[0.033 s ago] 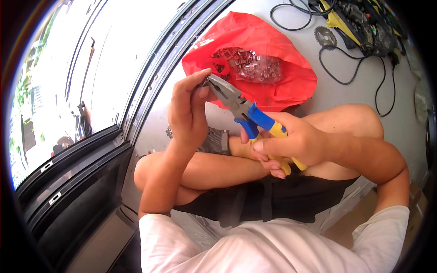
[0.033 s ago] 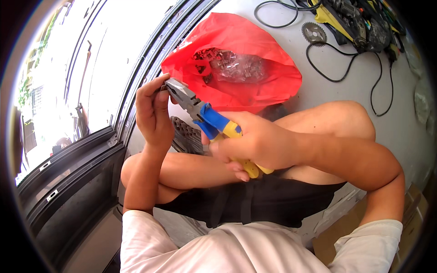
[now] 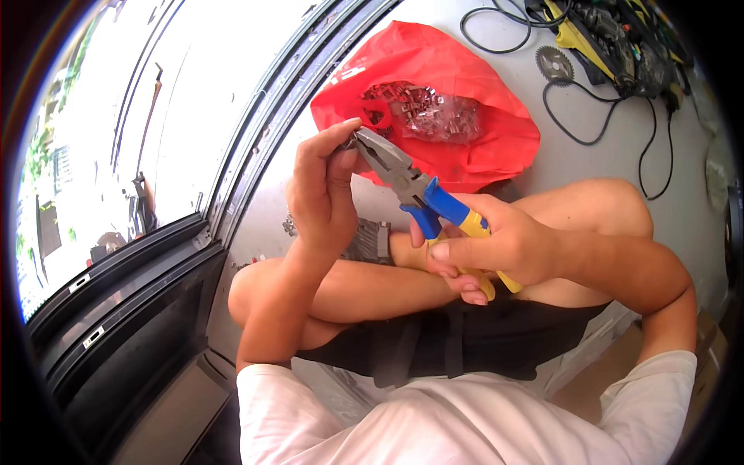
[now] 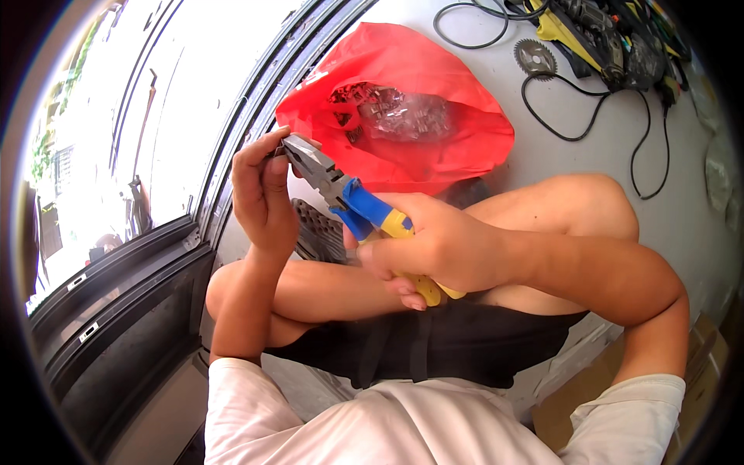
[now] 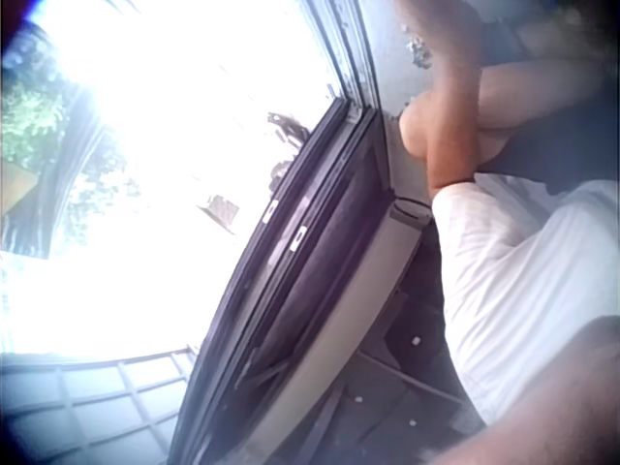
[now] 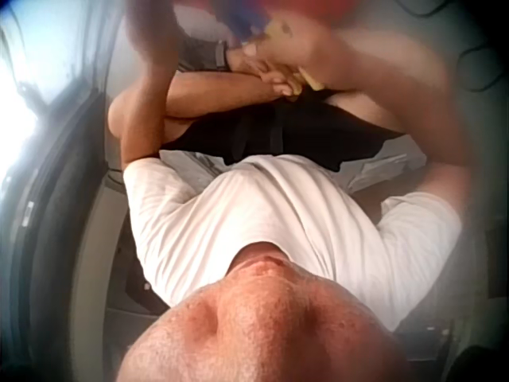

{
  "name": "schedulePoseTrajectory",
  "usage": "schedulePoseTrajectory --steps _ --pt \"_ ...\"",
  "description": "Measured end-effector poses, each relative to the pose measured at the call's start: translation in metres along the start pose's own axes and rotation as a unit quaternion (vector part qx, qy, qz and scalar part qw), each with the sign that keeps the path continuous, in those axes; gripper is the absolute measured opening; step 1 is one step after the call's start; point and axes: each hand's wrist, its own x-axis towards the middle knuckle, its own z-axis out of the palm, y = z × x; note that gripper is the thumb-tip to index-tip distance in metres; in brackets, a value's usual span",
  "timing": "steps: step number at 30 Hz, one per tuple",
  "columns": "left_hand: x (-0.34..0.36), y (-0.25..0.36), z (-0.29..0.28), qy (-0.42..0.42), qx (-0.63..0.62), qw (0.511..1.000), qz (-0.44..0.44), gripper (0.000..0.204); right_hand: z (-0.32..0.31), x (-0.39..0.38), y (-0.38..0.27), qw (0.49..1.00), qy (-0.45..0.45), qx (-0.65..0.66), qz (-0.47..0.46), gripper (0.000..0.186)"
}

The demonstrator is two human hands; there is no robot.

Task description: The person takes metal hardware pieces out of a red bag by hand, trims them one at a time using pliers, and places them onto the floor.

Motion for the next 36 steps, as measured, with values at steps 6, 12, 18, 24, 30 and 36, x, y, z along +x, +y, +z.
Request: schedulePoseTrajectory --steps 6,12,18,24,30,36 --pt "-0.002 -0.001 0.008 0.049 0.063 0.996 0.033 0.025 0.011 0.003 0.005 0.999 0.026 0.038 -0.02 0.025" --pt "-0.002 0.012 0.006 0.044 -0.117 0.99 -0.069 0.035 0.01 0.006 0.008 0.996 0.042 -0.052 -0.062 0.025" --pt "-0.007 0.009 -0.007 -0.005 -0.285 0.943 -0.17 0.045 0.007 0.01 0.012 0.986 0.055 -0.106 -0.113 0.018" --pt "0.001 0.008 -0.007 -0.019 -0.429 0.881 -0.199 0.036 0.007 0.01 0.004 0.998 0.046 -0.003 -0.048 0.022" --pt "0.002 0.012 -0.007 -0.003 -0.349 0.92 -0.178 0.035 0.002 0.007 -0.003 0.996 -0.03 0.077 0.022 0.027" --pt "0.004 0.017 -0.011 -0.014 -0.171 0.968 -0.182 0.037 0.0 0.014 -0.002 0.999 0.013 0.024 -0.024 0.026"
